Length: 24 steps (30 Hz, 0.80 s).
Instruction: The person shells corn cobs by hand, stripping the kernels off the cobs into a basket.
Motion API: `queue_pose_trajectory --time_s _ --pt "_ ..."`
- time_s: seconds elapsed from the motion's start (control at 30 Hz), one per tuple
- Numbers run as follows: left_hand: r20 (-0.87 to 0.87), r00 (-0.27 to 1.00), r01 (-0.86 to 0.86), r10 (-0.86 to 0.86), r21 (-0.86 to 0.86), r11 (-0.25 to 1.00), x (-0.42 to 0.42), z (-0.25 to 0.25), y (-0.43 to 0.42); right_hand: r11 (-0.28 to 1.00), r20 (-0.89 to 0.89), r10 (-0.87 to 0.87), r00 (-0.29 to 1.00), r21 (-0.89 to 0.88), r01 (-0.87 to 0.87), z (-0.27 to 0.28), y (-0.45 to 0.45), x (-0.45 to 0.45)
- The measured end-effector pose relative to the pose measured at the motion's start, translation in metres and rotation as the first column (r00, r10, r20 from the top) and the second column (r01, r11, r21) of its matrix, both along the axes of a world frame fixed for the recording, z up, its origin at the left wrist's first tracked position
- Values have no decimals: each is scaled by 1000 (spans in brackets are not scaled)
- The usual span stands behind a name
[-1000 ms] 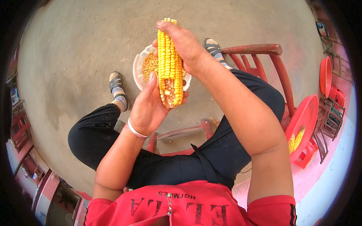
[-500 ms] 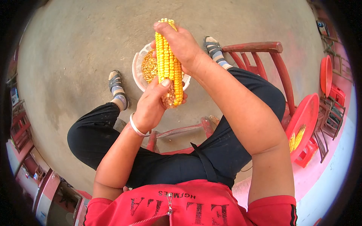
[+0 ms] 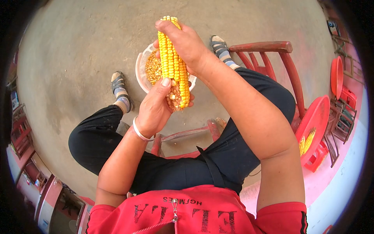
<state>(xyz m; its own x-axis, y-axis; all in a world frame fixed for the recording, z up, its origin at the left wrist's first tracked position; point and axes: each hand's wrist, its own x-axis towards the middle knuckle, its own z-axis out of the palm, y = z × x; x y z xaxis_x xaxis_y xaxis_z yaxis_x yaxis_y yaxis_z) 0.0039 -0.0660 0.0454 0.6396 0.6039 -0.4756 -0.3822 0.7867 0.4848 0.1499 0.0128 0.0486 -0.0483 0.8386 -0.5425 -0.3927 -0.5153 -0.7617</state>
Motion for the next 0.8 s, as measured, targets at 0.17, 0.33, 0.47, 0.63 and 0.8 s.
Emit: queue_pose_trajectory --time_s 0.17,0.33,0.47,0.63,0.8 --pt "-6 1000 0 0 -6 1000 1 3 -1 1000 15 8 1000 12 -8 0 0 0" --pt "15 999 -35 35 -7 999 2 4 -1 1000 37 7 999 19 -8 -1 -1 -2" --pt "-175 985 5 10 84 996 9 4 -1 999 57 20 998 34 -22 -2 -2 -5" --pt "-275 962 39 7 163 986 9 1 -5 999 74 18 997 38 -21 -9 -3 -6" --pt "-311 950 100 -23 235 967 5 4 -3 1000 64 11 998 12 -11 -6 -4 -6"
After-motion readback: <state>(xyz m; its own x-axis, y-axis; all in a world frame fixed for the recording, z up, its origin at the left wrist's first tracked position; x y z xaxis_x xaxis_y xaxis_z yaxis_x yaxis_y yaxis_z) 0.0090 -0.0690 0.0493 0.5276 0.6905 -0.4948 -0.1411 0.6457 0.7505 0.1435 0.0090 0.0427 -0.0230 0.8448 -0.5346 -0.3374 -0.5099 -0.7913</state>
